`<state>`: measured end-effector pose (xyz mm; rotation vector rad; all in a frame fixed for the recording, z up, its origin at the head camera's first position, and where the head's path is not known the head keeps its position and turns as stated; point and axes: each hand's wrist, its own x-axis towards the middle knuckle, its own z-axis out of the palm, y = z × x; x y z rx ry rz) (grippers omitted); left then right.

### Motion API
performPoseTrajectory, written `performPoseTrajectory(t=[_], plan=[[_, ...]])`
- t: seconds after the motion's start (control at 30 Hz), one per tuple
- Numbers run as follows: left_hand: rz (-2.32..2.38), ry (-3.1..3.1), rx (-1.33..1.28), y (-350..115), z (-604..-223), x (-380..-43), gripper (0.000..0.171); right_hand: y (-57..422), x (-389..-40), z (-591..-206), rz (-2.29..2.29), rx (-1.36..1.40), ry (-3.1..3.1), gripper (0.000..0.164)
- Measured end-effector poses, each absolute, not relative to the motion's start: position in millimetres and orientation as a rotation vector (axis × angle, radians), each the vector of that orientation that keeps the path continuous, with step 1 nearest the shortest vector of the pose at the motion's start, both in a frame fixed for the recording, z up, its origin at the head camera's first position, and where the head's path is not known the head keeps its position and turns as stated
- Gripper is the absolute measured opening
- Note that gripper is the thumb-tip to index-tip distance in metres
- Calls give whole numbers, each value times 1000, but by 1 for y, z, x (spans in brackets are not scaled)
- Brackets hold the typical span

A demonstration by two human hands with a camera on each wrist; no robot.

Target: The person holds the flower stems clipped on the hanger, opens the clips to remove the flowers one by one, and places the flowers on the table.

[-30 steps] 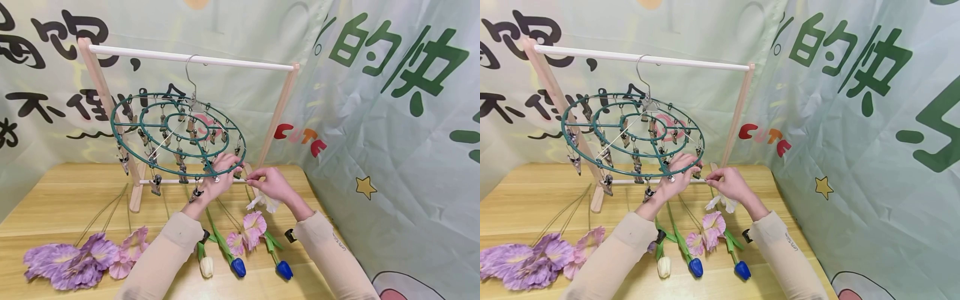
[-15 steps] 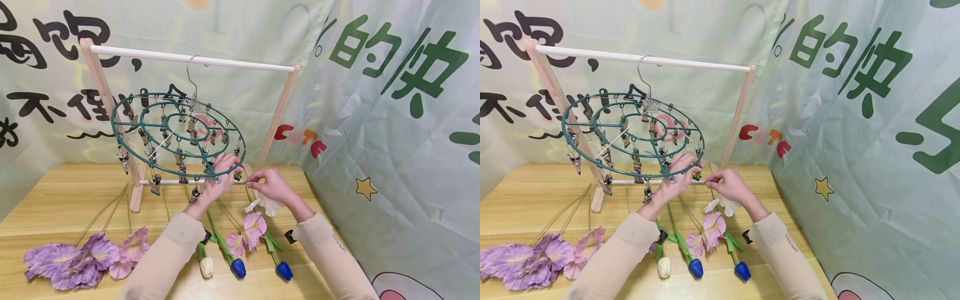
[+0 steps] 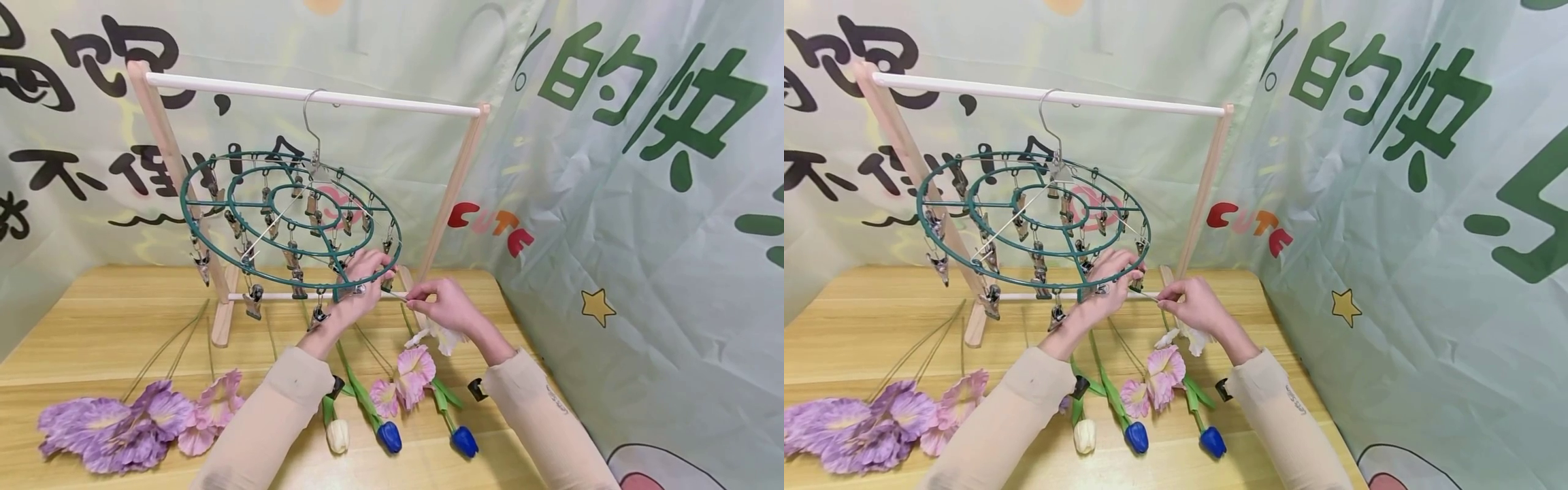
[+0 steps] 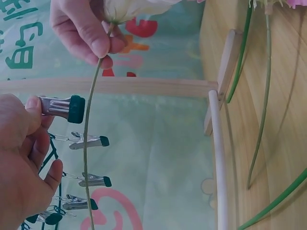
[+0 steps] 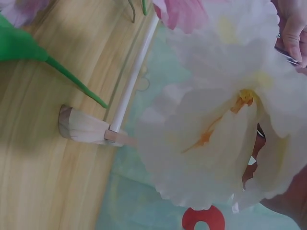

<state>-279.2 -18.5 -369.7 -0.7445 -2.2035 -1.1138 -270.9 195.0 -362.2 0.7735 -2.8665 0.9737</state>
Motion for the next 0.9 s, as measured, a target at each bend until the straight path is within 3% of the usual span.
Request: performPoseTrajectory(t=[0.9], plan=[[-1330,-2127,-881,-46,-366,-266,26,255,-237,-388,1173,405,-2803,15]])
